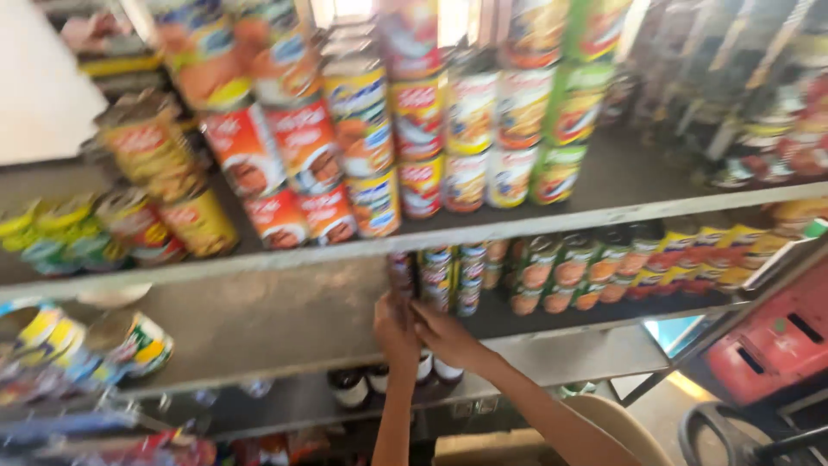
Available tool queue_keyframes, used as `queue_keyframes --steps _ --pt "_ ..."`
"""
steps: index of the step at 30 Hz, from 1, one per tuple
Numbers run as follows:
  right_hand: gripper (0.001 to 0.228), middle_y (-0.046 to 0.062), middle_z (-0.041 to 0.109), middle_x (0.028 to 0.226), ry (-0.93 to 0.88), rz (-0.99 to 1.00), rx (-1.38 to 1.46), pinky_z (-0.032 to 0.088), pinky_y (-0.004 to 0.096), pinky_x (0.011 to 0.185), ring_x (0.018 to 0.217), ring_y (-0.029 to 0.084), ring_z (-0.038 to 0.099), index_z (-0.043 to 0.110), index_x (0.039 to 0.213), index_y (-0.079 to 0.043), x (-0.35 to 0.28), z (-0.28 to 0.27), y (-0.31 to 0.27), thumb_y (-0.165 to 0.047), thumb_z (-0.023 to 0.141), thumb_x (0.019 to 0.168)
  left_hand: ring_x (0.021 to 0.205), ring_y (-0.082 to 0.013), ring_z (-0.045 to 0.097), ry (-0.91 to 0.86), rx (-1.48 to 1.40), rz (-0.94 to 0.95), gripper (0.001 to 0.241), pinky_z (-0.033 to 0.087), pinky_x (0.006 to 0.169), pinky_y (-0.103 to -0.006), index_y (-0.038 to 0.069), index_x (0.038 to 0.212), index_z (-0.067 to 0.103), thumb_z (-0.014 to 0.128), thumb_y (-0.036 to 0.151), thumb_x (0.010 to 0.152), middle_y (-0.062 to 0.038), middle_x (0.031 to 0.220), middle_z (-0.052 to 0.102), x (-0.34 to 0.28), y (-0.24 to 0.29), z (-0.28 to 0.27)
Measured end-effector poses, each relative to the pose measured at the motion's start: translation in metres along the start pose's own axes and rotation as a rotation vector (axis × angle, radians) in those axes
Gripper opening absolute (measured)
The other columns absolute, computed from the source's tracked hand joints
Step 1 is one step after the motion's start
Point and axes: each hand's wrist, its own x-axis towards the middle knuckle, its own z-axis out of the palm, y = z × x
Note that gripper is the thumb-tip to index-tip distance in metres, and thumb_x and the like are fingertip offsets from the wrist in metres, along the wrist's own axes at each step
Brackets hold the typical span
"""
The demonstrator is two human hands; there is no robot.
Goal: Restocking canned goods on a grocery store shelf from a cardboard box.
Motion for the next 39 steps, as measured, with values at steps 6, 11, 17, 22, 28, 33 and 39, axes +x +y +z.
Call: queue_keyframes --steps 6,11,17,22,28,33,39 --pt "0.044 0.015 0.073 0.122 0.029 0.048 0.371 0.055 0.036 0.1 0.116 0.024 0.07 0.063 0.125 0.002 -0.021 -0.22 -0.135 0.005 0.052 0.082 0.088 -0.0282 0.071 -0.214 -0.216 0.341 0.016 0.06 0.073 -0.037 0.005 0.11 0.068 0.065 0.005 0.094 -0.015 0.099 0.068 -0.001 0.256 -0.041" --pt "0.015 0.014 0.074 0.104 0.44 0.154 0.07 0.057 0.039 0.086 0.096 0.029 0.072 0.069 0.11 0.002 0.001 -0.344 -0.135 0.0 0.057 0.102 0.094 -0.0321 0.07 -0.426 -0.412 0.564 0.018 0.055 0.082 -0.0426 0.004 0.118 0.062 0.06 0.008 0.1 -0.016 0.103 0.067 0.01 0.353 0.046" --pt "0.031 0.028 0.071 0.103 0.473 -0.065 -0.669 0.054 0.05 0.08 0.099 0.046 0.068 0.064 0.112 0.001 0.089 -0.42 -0.014 -0.01 0.068 0.083 0.107 -0.0417 0.061 -0.415 -0.131 0.539 0.031 0.046 0.094 -0.0542 0.005 0.122 0.059 0.042 0.026 0.106 -0.023 0.111 0.064 0.094 0.321 0.307" --pt "0.061 0.036 0.067 0.103 0.365 0.249 -0.653 0.053 0.055 0.083 0.097 0.049 0.068 0.035 0.141 0.009 0.147 -0.44 0.039 -0.012 0.06 0.089 0.118 -0.0475 0.055 -0.505 -0.116 0.195 0.057 0.041 0.098 -0.0558 0.009 0.143 0.051 0.029 0.044 0.104 -0.027 0.126 0.062 0.142 0.359 0.315" --pt "0.06 0.041 0.062 0.108 0.351 0.397 -0.795 0.05 0.055 0.093 0.102 0.052 0.065 0.036 0.146 0.004 0.161 -0.445 0.029 -0.01 0.058 0.092 0.137 -0.0433 0.049 -0.471 -0.41 -0.206 0.071 0.038 0.112 -0.0489 0.004 0.144 0.05 0.027 0.056 0.103 -0.026 0.142 0.056 0.157 0.312 0.365" --pt "0.052 0.041 0.047 0.141 0.55 0.14 -0.878 0.052 0.049 0.089 0.118 0.051 0.056 0.053 0.128 -0.001 0.157 -0.439 0.046 -0.007 0.07 0.079 0.132 -0.0445 0.051 -0.496 -0.114 0.116 0.078 0.041 0.11 -0.0442 -0.01 0.144 0.044 0.076 0.024 0.082 -0.034 0.136 0.055 0.154 0.283 0.378" --pt "0.033 0.023 0.063 0.104 0.472 -0.046 -0.767 0.051 0.052 0.083 0.102 0.044 0.064 0.057 0.101 -0.004 0.116 -0.44 -0.033 -0.018 0.077 0.079 0.126 -0.0381 0.059 -0.505 -0.268 0.091 0.061 0.046 0.107 -0.0432 0.006 0.135 0.057 0.068 0.009 0.074 -0.021 0.13 0.064 0.12 0.318 0.323"
